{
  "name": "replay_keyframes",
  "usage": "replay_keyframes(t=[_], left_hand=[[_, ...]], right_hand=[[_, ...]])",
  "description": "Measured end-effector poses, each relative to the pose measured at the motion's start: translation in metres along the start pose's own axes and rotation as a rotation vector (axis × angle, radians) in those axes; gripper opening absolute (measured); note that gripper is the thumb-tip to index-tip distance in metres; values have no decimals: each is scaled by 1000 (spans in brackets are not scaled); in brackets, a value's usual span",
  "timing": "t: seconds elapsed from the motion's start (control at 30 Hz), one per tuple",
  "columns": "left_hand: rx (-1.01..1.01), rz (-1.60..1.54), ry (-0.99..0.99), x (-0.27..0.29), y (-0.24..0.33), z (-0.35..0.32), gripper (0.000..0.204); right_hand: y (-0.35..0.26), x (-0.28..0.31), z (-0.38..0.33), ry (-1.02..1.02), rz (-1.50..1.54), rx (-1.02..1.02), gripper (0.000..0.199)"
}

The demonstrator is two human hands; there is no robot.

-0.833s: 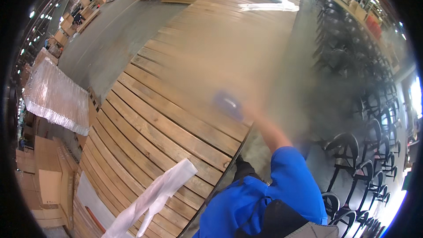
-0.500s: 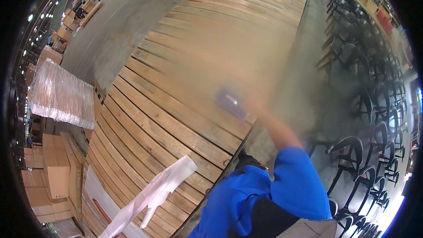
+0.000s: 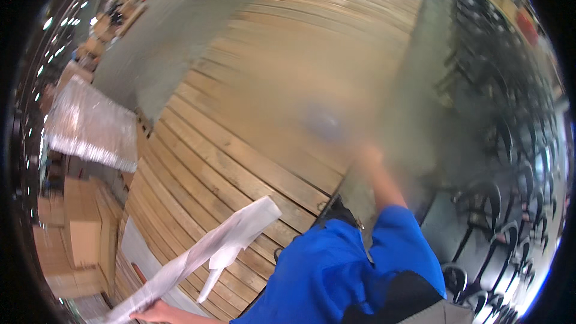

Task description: The person wraps long wooden planks in white protective paper on a wooden workbench. They fold the paper around each plank and secure it with tape from a handheld dispenser, then place the wrapped items aside.

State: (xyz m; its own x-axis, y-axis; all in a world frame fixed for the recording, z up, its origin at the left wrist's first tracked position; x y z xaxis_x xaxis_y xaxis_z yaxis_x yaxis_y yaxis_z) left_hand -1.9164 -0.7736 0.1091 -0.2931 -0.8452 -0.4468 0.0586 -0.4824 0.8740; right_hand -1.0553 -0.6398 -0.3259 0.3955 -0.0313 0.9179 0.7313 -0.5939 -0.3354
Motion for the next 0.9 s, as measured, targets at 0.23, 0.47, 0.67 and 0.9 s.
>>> replay_keyframes(t=[0.23, 0.47, 0.67, 0.9], left_hand=[[239, -87, 58, 21, -36, 23, 86], [50, -265, -179, 28, -67, 61, 52], [86, -349, -275, -16, -69, 65, 36], [150, -459, -377, -31, -69, 71, 35]], right_hand=[[-169, -77, -152, -171, 820, 209, 29], [-535, 26, -439, -713, 1034, 961, 10], [-684, 163, -575, -341, 1149, 1474, 8], [-736, 163, -587, 9, 939, 1367, 28]])
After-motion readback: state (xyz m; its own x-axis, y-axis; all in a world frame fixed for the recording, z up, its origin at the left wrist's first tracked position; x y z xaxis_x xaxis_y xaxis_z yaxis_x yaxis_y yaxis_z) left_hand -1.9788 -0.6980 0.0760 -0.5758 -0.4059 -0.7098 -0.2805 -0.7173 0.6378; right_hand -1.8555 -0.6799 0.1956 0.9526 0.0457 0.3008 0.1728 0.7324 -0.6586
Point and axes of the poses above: each hand's wrist, its own z-axis towards the middle knuckle, its own x-axis out of the back of the hand, y = z × x, the point moved 9 cm from there along z, towards the middle knuckle, and after that the axes turned 8 degrees about z, right-handed, at the moved point
